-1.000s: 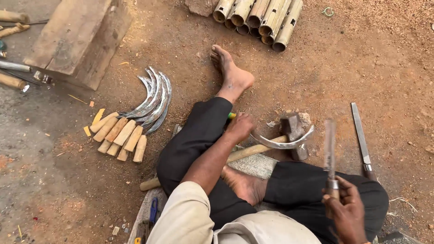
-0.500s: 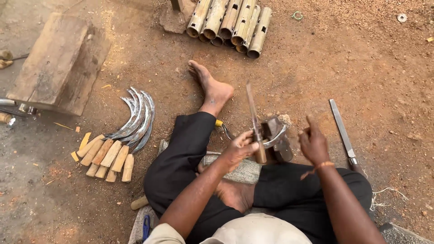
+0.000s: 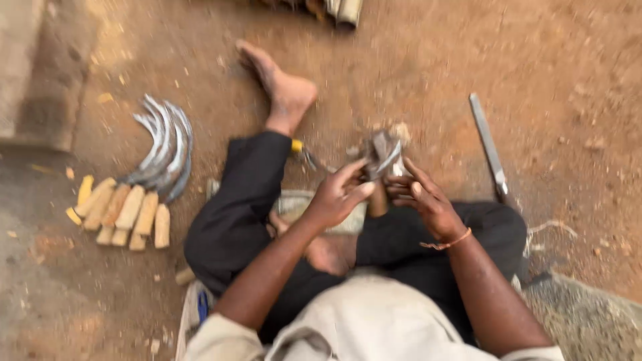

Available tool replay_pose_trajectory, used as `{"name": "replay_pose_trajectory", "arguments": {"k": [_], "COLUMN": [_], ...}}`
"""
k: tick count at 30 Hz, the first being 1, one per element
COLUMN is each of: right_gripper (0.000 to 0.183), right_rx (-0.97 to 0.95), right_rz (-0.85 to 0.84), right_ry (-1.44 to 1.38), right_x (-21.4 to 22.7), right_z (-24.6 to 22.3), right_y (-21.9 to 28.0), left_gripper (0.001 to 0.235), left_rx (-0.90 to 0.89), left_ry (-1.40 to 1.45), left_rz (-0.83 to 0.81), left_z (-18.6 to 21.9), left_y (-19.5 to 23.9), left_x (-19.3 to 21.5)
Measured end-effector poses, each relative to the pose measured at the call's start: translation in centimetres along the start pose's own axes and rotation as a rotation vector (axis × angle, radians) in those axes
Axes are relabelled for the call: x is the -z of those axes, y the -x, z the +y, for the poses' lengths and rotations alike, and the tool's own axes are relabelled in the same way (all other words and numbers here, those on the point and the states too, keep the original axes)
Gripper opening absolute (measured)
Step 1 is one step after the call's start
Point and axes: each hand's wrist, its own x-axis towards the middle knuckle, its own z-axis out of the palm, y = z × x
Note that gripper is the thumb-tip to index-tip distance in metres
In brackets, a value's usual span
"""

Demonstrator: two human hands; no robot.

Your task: The recorder is sharpening metal sickle blades using a file and a hammer while sitting on the ground in a workshop area.

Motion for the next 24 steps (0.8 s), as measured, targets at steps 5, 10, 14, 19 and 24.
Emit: {"name": "replay_pose_trajectory", "arguments": {"k": [5, 10, 14, 19, 24], "right_gripper": [0.05, 0.044, 0.046, 0.058, 0.076], "right_rx": [-0.268, -0.31, -0.058, 0.105, 0.002], "right_rz": [0.082, 0.286, 0.243, 0.152, 0.193], "right_ry": [0.01, 0.411, 0.372, 0.508, 0.83], "right_x": [-1.1, -0.1, -1.5, -2.9, -4.1], "right_z": [2.6, -0.3, -4.3, -6.1, -4.5], "right_y": [4.8, 7.5, 7.7, 7.1, 5.8], "left_gripper": [0.053, 0.04, 0.038, 0.043, 0.045], "left_rx": [-0.219, -0.197, -0.273, -0.434, -0.508], "left_ry": [-0.482, -0.697, -0.827, -0.889, -0.972], "left_rz": [-0.088, -0.033, 0.121, 0.245, 0.076], "left_z": [2.1, -4.6, -11.4, -15.9, -16.9], "left_y": [-2.7, -4.9, -5.7, -5.7, -6.1], "left_x": [2.0, 8.0, 7.0, 5.2, 5.5]}}
